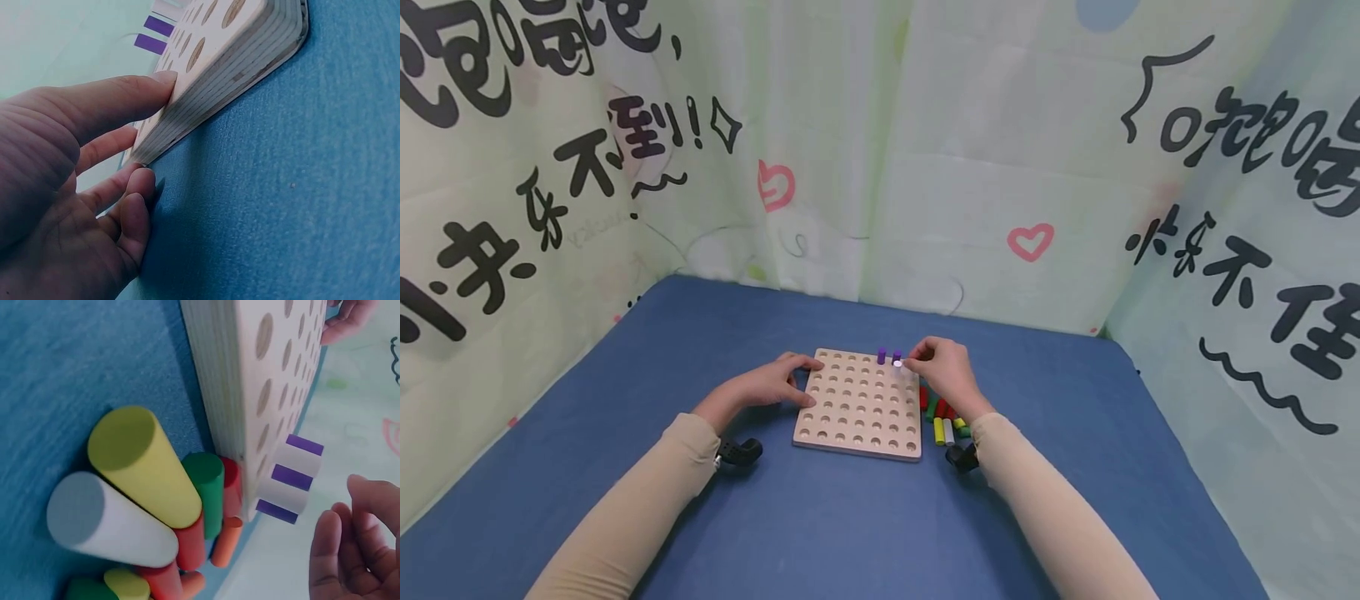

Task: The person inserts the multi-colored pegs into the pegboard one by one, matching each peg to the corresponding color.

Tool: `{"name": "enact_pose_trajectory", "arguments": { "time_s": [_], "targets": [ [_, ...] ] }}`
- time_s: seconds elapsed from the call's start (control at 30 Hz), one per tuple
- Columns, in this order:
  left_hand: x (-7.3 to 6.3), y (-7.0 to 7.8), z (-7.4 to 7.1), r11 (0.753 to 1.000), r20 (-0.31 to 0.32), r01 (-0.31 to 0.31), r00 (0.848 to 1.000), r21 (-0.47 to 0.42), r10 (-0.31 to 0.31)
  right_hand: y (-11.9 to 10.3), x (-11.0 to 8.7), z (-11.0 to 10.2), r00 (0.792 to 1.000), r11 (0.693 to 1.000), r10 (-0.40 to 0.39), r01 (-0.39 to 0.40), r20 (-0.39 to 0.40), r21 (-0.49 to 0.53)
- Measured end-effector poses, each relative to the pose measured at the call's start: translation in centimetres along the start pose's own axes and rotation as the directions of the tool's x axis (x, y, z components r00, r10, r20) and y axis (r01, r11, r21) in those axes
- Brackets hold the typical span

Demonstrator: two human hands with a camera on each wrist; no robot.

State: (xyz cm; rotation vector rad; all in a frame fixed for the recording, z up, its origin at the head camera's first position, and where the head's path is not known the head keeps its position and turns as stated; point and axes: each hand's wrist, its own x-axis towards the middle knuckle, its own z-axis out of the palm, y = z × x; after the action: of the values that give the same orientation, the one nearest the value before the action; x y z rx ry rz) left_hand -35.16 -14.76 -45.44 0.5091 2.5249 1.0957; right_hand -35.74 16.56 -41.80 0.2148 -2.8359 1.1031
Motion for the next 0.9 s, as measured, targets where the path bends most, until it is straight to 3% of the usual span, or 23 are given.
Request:
{"name": "enact_pose_trajectory", "arguments": {
  "time_s": [0.2,0.5,0.9],
  "targets": [
    [0.0,0.0,0.1,1.0,0.012,-0.007,1.0,0.002,0.007,-0.5,-1.0,-0.7,0.998,0.999,0.02,-0.016,0.066,-0.05],
    [0.1,-0.2,-0.2,1.0,0.003,-0.014,1.0,-0.011,0.014,-1.4,-3.0,-1.2,0.981,0.995,-0.005,0.024,0.194,-0.099],
    [-0.1,-0.3,-0.2,1.0,-0.003,-0.009,1.0,0.016,0.009,-0.2,-5.3,-2.6,0.975,0.98,0.036,0.008,0.218,-0.198]
  ]
}}
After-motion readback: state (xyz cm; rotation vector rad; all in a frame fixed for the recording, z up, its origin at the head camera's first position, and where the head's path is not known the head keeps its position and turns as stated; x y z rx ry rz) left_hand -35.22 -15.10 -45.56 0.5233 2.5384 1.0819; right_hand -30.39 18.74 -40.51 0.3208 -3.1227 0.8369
